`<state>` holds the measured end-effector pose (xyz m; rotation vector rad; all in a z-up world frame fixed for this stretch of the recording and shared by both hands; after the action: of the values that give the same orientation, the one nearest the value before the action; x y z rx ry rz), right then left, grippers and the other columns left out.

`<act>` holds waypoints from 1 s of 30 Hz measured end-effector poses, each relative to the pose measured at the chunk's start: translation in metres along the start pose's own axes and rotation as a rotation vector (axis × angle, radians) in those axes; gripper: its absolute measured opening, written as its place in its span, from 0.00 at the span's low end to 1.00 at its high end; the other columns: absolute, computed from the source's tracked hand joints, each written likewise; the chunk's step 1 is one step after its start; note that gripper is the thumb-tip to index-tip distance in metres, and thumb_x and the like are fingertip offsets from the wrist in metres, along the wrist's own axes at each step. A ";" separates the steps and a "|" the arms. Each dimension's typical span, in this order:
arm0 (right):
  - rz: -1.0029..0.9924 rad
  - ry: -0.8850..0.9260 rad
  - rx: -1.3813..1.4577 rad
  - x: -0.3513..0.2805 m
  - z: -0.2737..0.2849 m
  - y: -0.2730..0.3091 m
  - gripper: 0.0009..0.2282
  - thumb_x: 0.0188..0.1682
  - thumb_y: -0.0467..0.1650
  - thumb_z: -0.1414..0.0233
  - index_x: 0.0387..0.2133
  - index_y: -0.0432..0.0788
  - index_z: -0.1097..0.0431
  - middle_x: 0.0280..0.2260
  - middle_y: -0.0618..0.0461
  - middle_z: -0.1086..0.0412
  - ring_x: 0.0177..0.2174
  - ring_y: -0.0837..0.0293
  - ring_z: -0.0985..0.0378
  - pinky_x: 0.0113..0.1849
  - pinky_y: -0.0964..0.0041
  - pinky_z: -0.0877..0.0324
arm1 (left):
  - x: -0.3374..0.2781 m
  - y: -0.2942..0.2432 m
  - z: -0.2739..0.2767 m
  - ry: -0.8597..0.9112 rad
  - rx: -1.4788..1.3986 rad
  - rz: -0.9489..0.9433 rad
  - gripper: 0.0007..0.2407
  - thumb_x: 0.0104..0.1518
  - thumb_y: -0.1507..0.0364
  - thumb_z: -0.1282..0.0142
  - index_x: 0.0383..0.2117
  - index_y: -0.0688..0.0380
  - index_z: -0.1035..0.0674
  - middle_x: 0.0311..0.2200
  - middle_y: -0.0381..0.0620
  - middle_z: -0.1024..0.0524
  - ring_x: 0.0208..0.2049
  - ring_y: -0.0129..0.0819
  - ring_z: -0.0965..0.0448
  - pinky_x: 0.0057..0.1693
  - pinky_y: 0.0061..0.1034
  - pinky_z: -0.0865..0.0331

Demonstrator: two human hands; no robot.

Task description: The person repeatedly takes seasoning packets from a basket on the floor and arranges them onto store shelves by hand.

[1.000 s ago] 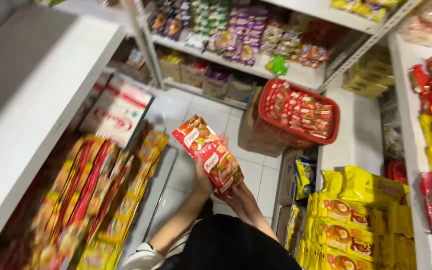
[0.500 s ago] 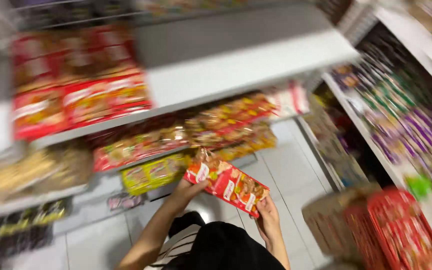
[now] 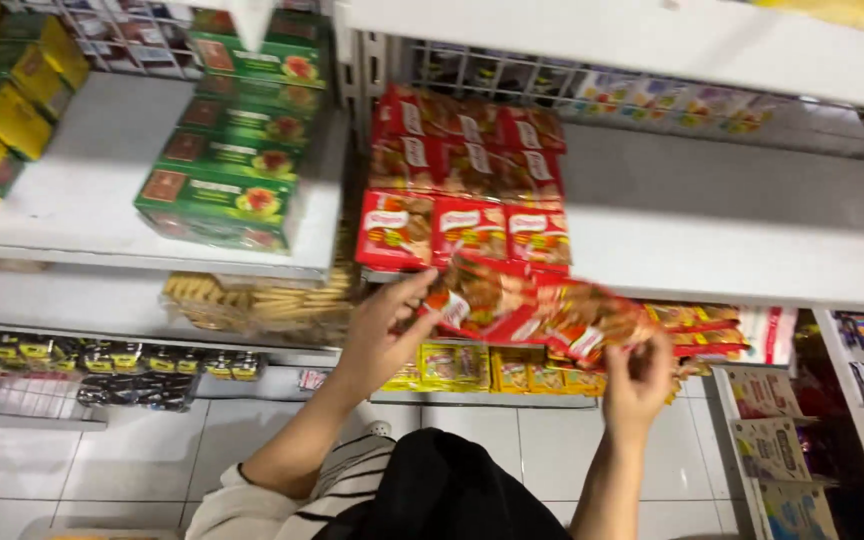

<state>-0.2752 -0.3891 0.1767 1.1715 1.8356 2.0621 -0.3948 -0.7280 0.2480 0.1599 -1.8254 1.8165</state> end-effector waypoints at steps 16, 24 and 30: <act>0.127 0.090 -0.579 0.077 -0.153 0.082 0.10 0.53 0.26 0.42 0.48 0.39 0.24 0.54 0.46 0.29 0.45 0.57 0.24 0.43 0.66 0.25 | 0.064 -0.004 0.065 0.059 0.627 -0.116 0.12 0.59 0.71 0.37 0.46 0.62 0.22 0.56 0.52 0.29 0.56 0.52 0.28 0.58 0.40 0.31; 0.628 -0.050 -0.755 0.053 -0.128 0.053 0.10 0.52 0.25 0.44 0.46 0.38 0.26 0.54 0.42 0.32 0.54 0.41 0.30 0.59 0.45 0.35 | 0.046 -0.002 0.045 -0.123 0.597 -0.496 0.09 0.57 0.80 0.41 0.42 0.59 0.21 0.46 0.48 0.25 0.52 0.49 0.25 0.59 0.42 0.30; 0.546 -0.010 -0.808 -0.014 -0.050 0.036 0.12 0.45 0.25 0.41 0.43 0.41 0.26 0.51 0.46 0.30 0.52 0.42 0.28 0.54 0.48 0.36 | 0.023 0.002 -0.038 0.187 0.273 -0.639 0.11 0.50 0.82 0.43 0.39 0.58 0.19 0.39 0.46 0.21 0.43 0.45 0.20 0.51 0.39 0.25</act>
<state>-0.2834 -0.4448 0.2052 1.4723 0.5235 2.6390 -0.4033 -0.6852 0.2543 0.5828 -1.2004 1.5379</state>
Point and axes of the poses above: each hand's wrist, its own x-axis towards the middle knuckle, its own z-axis out of the back of the hand, y = z × x, the point moved 2 cm from there along x, towards the middle knuckle
